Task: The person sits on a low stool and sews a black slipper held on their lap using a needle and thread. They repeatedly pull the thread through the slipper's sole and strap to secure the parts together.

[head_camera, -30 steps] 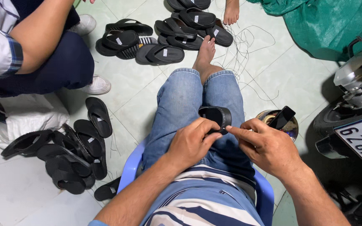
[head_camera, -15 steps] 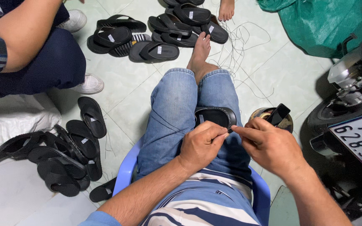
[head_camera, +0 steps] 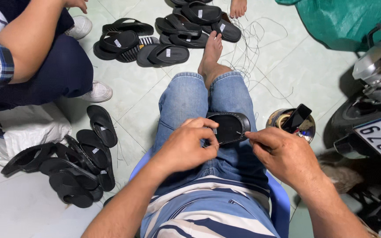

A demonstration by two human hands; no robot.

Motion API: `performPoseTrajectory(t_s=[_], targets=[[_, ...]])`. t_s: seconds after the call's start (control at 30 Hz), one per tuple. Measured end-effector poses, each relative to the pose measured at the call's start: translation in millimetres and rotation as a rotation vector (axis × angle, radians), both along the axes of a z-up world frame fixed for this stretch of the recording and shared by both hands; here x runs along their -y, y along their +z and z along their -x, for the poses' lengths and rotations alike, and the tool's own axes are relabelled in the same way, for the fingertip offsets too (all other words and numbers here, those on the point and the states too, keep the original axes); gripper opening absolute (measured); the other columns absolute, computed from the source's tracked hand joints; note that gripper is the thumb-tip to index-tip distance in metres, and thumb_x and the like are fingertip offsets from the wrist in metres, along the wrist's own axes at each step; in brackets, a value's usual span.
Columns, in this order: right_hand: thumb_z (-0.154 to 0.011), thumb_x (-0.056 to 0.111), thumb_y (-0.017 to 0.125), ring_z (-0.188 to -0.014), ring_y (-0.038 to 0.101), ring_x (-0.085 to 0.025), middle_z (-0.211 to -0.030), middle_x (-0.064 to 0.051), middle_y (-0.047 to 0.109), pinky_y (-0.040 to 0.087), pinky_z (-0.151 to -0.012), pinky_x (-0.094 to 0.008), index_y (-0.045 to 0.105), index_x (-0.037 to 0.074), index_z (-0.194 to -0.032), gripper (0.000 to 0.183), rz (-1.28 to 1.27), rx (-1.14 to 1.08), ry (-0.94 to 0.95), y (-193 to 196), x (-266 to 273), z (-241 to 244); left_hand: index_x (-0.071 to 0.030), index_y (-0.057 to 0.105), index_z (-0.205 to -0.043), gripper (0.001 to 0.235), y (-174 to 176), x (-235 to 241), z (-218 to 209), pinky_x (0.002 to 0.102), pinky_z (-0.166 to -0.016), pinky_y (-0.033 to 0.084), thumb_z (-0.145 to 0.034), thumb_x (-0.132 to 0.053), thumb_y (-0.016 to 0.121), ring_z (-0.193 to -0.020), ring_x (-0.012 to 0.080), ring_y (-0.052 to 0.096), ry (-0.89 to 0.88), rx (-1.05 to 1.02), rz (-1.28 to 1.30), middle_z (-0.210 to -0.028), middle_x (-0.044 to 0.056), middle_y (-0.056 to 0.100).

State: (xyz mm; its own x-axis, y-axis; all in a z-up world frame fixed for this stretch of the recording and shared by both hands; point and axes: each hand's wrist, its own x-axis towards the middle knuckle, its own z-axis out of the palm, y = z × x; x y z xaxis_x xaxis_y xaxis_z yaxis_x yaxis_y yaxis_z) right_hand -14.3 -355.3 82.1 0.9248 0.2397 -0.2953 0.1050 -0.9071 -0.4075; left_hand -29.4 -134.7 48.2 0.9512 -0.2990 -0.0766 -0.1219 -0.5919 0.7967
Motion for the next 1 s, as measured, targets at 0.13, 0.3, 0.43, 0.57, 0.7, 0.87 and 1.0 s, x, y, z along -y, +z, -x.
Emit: performPoseTrajectory(t_s=[0.13,0.3,0.43,0.57,0.7,0.87,1.0], targets=[[-0.075,0.026,0.065,-0.084,0.068,-0.021,-0.087,0.01,0.07,0.055,-0.069,-0.035,0.072,0.03,-0.094,0.021,-0.015,-0.059,0.005,0.0,-0.9,-2.8,-0.006,0.067,-0.087,0.013,0.7,20.0,2.5,0.028,-0.063,0.047,-0.077,-0.014,0.065,-0.084,0.0247,0.063,0.1,-0.557,0.892,-0.11,0.015,0.065],[-0.073,0.025,0.066,-0.088,0.066,-0.022,-0.09,0.009,0.07,0.054,-0.073,-0.038,0.071,0.029,-0.094,0.022,-0.011,-0.043,0.019,-0.4,-0.1,-4.3,-0.014,0.069,-0.099,0.017,-14.6,28.7,-3.3,0.035,-0.081,0.051,-0.083,-0.011,0.062,-0.091,0.0268,0.064,0.102,-0.243,0.667,-0.087,0.009,0.064],[-0.077,0.023,0.063,-0.088,0.066,-0.024,-0.09,0.008,0.07,0.053,-0.072,-0.038,0.071,0.028,-0.096,0.021,-0.012,-0.06,0.028,5.6,-4.2,-5.0,-0.026,0.049,-0.107,0.026,-7.6,22.8,-8.2,0.038,-0.071,0.051,-0.082,-0.022,0.057,-0.083,0.0241,0.066,0.058,-0.196,0.093,-0.084,-0.001,0.064],[-0.077,0.029,0.064,-0.083,0.067,-0.016,-0.089,0.013,0.068,0.054,-0.068,-0.03,0.07,0.034,-0.099,0.023,0.021,-0.052,0.088,-5.0,1.6,-3.8,-0.027,0.054,-0.109,0.035,12.4,26.9,-18.6,0.038,-0.073,0.053,-0.075,-0.016,0.053,-0.077,0.0274,0.066,-0.039,-0.274,0.21,-0.073,0.002,0.062],[-0.081,0.04,0.054,-0.064,0.061,-0.026,-0.083,0.002,0.05,0.05,-0.05,-0.047,0.051,0.038,-0.124,0.043,0.34,-0.12,0.361,22.8,21.0,-9.3,-0.027,0.063,-0.116,0.036,-10.2,34.0,-22.1,0.022,-0.074,0.045,-0.083,-0.02,0.052,-0.074,0.0108,0.06,-0.02,-0.41,0.265,-0.078,-0.004,0.053],[-0.077,0.036,0.06,-0.086,0.067,-0.012,-0.099,0.007,0.072,0.048,-0.076,-0.026,0.065,0.033,-0.115,0.039,0.038,-0.135,0.061,43.3,26.7,-12.7,-0.025,0.06,-0.12,0.035,-12.5,24.7,-22.1,0.021,-0.058,0.057,-0.087,-0.014,0.055,-0.068,0.0081,0.054,-0.005,-0.635,0.516,-0.088,-0.001,0.056],[-0.066,0.041,0.073,-0.052,0.042,-0.011,-0.079,0.007,0.07,0.038,-0.058,-0.021,0.067,0.036,-0.115,0.05,0.017,-0.397,-0.288,14.9,-0.7,-9.0,-0.027,0.059,-0.12,0.034,-10.1,15.3,-9.1,0.018,-0.056,0.048,-0.091,-0.014,0.051,-0.052,0.0098,0.052,-0.003,-0.547,0.491,-0.088,-0.003,0.052]])
